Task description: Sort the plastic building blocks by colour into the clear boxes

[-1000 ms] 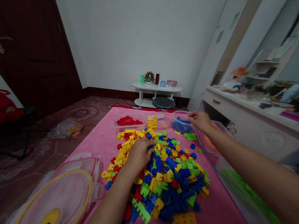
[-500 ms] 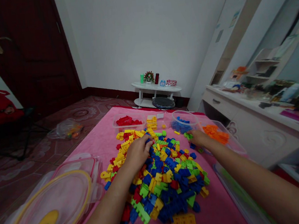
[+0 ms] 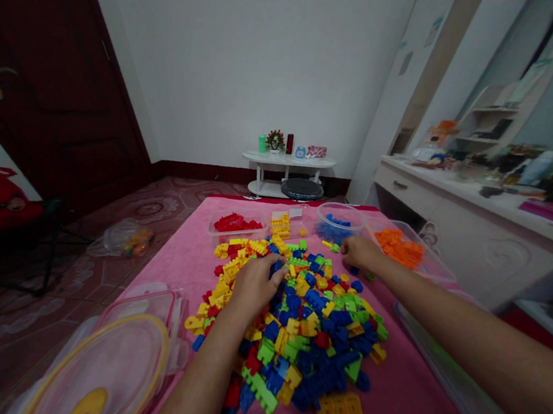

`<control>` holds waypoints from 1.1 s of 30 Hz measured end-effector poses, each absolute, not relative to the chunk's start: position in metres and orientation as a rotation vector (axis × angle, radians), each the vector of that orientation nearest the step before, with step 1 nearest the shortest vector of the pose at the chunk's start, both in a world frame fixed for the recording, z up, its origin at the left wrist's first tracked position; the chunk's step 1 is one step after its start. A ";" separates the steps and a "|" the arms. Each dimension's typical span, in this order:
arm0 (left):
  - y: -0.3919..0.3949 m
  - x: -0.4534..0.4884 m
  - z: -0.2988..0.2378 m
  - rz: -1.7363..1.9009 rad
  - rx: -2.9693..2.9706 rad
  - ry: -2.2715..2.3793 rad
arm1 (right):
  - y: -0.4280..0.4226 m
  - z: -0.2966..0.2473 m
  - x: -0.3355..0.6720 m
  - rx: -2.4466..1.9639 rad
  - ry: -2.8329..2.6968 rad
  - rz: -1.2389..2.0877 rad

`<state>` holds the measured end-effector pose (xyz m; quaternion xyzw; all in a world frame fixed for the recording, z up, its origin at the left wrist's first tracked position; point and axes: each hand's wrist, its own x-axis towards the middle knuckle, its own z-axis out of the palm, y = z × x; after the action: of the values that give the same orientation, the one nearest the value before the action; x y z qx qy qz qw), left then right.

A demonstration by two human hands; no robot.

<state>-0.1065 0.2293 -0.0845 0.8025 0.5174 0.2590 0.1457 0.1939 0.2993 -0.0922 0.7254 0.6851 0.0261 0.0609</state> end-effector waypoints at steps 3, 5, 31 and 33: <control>0.229 -0.106 -0.084 0.736 2.315 1.498 | 0.302 -0.088 0.188 2.192 2.076 0.137; 0.229 -0.106 -0.084 0.733 2.314 1.504 | 0.302 -0.088 0.182 2.158 2.102 0.153; 0.228 -0.103 -0.081 0.721 2.377 1.428 | 0.134 0.014 0.240 2.653 2.544 -0.310; 0.227 -0.102 -0.080 0.713 2.378 1.426 | 0.108 0.010 0.256 2.739 2.448 -0.442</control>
<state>-0.1020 0.2270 -0.0799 0.8226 0.4931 0.2467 0.1388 0.2559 0.1075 0.0097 0.7115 0.6361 -0.1147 -0.2756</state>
